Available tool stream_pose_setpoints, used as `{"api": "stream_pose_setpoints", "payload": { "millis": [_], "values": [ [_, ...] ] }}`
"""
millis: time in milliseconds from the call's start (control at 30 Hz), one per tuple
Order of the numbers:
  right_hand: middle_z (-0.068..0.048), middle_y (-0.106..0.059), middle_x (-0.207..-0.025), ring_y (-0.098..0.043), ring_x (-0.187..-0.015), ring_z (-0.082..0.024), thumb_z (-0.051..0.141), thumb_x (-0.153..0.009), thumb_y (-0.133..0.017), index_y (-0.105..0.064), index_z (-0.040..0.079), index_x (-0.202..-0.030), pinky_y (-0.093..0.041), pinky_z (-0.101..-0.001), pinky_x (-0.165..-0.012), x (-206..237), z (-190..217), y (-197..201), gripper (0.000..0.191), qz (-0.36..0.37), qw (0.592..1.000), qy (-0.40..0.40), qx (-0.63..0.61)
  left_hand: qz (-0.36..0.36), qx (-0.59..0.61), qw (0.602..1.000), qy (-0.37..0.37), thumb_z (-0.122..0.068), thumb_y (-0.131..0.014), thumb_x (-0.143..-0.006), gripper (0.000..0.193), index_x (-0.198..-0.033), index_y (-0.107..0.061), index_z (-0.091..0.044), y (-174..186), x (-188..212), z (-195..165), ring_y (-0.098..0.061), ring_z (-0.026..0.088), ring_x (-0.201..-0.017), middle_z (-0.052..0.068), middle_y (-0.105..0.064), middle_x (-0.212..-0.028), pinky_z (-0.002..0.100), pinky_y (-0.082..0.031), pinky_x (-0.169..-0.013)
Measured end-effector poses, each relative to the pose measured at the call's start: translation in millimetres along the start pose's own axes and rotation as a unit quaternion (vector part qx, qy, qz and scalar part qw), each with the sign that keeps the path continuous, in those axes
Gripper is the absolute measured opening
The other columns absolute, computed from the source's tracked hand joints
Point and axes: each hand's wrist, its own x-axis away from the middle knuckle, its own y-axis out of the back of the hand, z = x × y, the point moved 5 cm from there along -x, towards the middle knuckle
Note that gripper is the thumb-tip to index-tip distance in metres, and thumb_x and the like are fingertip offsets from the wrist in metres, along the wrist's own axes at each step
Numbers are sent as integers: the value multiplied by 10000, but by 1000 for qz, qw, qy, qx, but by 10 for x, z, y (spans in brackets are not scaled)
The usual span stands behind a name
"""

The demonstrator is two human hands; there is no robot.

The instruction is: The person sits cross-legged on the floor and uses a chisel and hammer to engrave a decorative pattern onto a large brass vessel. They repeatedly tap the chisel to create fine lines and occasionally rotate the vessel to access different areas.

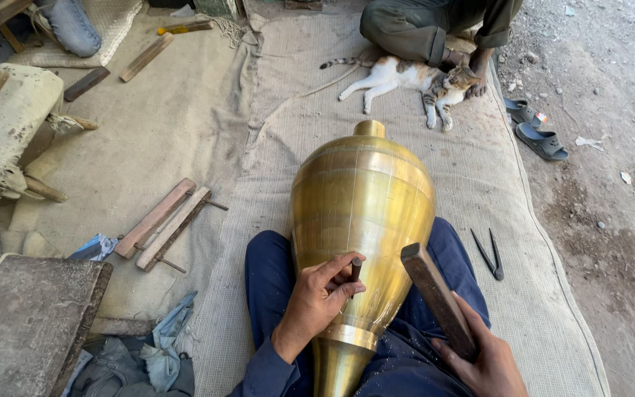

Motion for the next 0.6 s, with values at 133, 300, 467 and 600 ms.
{"api": "stream_pose_setpoints", "payload": {
  "millis": [133,300,467,600],
  "values": [
    [-162,-775,-1203,-740,-1080,-260,194,-715,-841,-444,224,-1515,-559,-369,-901,-32,303,169,893,-30,987,142,-68,16,-65,997,-28,-116,-792,-864,478,-1325,-669,-149,-15,-36,-18,-770,136,-792,49,-771,-914,280,-673,-711],
    [-101,-826,-984,-779,-907,-214,215,-756,-848,-413,285,-1575,-618,-345,-786,-16,705,469,930,-14,993,120,5,7,-33,999,11,-141,-807,-851,462,-1297,-687,-148,-20,-7,32,-766,132,-764,65,-757,-885,274,-666,-697],
    [-19,-776,-979,-773,-854,-167,260,-777,-799,-362,375,-1578,-649,-344,-767,9,1151,667,920,36,987,92,129,-1,-43,998,44,-158,-829,-820,489,-1288,-692,-133,-36,-27,68,-762,129,-738,60,-777,-890,266,-651,-668],
    [61,-725,-1069,-773,-897,-134,434,-929,-712,-276,478,-1544,-644,-310,-857,75,1215,704,755,99,894,60,434,-5,-43,999,32,-141,-812,-814,557,-1352,-672,-118,-43,-27,30,-753,133,-741,73,-774,-871,269,-642,-672]
  ]
}}
